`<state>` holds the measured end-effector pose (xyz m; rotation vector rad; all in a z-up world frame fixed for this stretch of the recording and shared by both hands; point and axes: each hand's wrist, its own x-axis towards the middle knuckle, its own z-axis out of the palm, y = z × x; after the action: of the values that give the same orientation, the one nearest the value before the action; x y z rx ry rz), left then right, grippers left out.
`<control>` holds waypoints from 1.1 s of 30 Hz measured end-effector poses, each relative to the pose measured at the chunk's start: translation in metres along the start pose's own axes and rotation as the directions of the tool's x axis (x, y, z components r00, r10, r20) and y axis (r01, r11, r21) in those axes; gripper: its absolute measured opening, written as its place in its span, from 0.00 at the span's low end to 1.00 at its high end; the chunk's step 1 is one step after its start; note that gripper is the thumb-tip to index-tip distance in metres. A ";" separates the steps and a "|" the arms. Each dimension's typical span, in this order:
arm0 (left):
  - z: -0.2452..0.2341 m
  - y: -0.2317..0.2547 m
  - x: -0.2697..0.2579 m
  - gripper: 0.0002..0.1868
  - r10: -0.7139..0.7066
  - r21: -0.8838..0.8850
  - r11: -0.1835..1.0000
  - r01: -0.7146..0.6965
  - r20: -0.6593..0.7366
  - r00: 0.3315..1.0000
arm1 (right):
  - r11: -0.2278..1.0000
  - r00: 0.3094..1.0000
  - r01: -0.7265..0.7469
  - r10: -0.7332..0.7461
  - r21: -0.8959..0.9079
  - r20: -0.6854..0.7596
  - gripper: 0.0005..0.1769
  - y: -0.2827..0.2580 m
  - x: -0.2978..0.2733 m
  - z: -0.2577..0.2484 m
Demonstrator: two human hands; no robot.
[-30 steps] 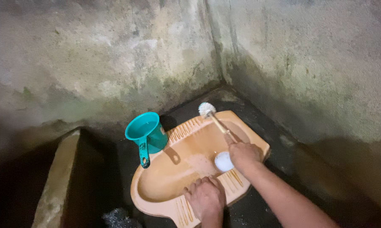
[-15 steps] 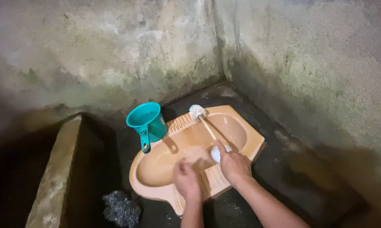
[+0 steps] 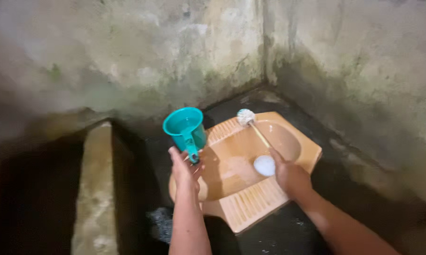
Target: The person scrubs a beige squat toilet using a long-handled brush and a teal cup to pour water. They repeatedly scrub the basin and footrest areas, then rinse the brush and the toilet surface with water from the cup.
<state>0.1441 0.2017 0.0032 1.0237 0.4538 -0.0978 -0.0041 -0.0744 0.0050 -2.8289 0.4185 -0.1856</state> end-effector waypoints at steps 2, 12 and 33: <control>0.007 0.016 -0.001 0.26 0.002 0.120 0.993 -0.012 0.078 0.997 | 0.999 0.999 -0.030 0.028 0.038 0.038 0.34 -0.005 0.004 -0.004; 0.045 -0.007 0.019 0.17 -0.060 0.158 0.987 0.032 0.171 0.983 | 0.974 0.979 -0.107 0.068 0.199 0.194 0.35 0.006 0.027 -0.027; 0.111 -0.003 0.028 0.15 0.162 0.624 0.766 -0.153 0.043 0.986 | 0.875 0.920 -0.167 -0.026 0.454 0.391 0.39 -0.010 0.087 -0.046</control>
<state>0.2038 0.1101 0.0379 1.7245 0.3472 -0.0931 0.0740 -0.1032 0.0589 -2.2750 0.3303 0.2540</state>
